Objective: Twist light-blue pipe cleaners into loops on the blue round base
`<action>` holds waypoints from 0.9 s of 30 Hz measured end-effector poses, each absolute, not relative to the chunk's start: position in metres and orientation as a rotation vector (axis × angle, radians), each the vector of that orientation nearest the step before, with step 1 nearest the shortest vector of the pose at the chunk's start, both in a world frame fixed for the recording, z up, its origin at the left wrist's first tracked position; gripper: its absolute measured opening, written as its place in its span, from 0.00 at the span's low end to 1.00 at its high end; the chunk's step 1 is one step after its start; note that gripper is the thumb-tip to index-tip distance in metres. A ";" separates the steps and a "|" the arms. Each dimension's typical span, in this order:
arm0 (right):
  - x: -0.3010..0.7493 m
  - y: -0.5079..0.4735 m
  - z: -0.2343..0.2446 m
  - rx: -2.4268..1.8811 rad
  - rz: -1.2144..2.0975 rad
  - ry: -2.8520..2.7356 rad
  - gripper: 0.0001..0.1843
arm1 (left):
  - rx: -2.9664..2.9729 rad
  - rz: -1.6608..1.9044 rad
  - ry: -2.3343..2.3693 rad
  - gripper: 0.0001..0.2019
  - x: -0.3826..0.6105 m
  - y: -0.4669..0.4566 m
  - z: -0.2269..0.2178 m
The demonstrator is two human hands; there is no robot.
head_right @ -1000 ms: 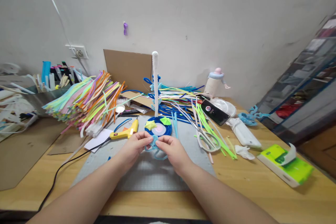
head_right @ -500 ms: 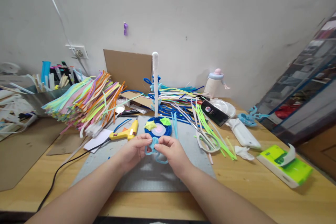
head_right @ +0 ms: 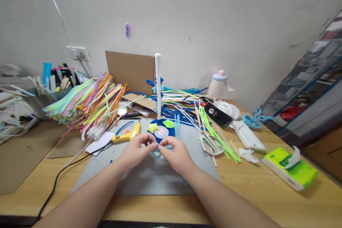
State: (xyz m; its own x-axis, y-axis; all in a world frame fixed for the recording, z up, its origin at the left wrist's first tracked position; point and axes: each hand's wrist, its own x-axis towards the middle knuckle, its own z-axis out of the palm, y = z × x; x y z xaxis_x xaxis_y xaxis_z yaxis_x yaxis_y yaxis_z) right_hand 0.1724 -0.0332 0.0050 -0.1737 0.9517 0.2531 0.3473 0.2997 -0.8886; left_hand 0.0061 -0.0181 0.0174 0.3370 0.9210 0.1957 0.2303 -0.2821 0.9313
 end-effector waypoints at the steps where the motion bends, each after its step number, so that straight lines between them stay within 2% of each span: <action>1: 0.173 -0.033 0.005 -1.174 0.842 -1.732 0.06 | 1.787 0.976 1.040 0.06 0.006 -0.018 0.018; 15: 0.172 -0.032 0.003 -1.195 0.824 -1.850 0.05 | 1.844 0.925 1.072 0.07 0.008 -0.017 0.009; 21: 0.171 -0.028 -0.003 -1.247 0.655 -1.833 0.05 | 1.881 1.013 1.189 0.05 0.010 -0.016 0.005; 27: 0.196 -0.020 0.022 -1.214 0.561 -1.610 0.10 | 1.664 0.991 1.221 0.05 0.008 -0.013 0.010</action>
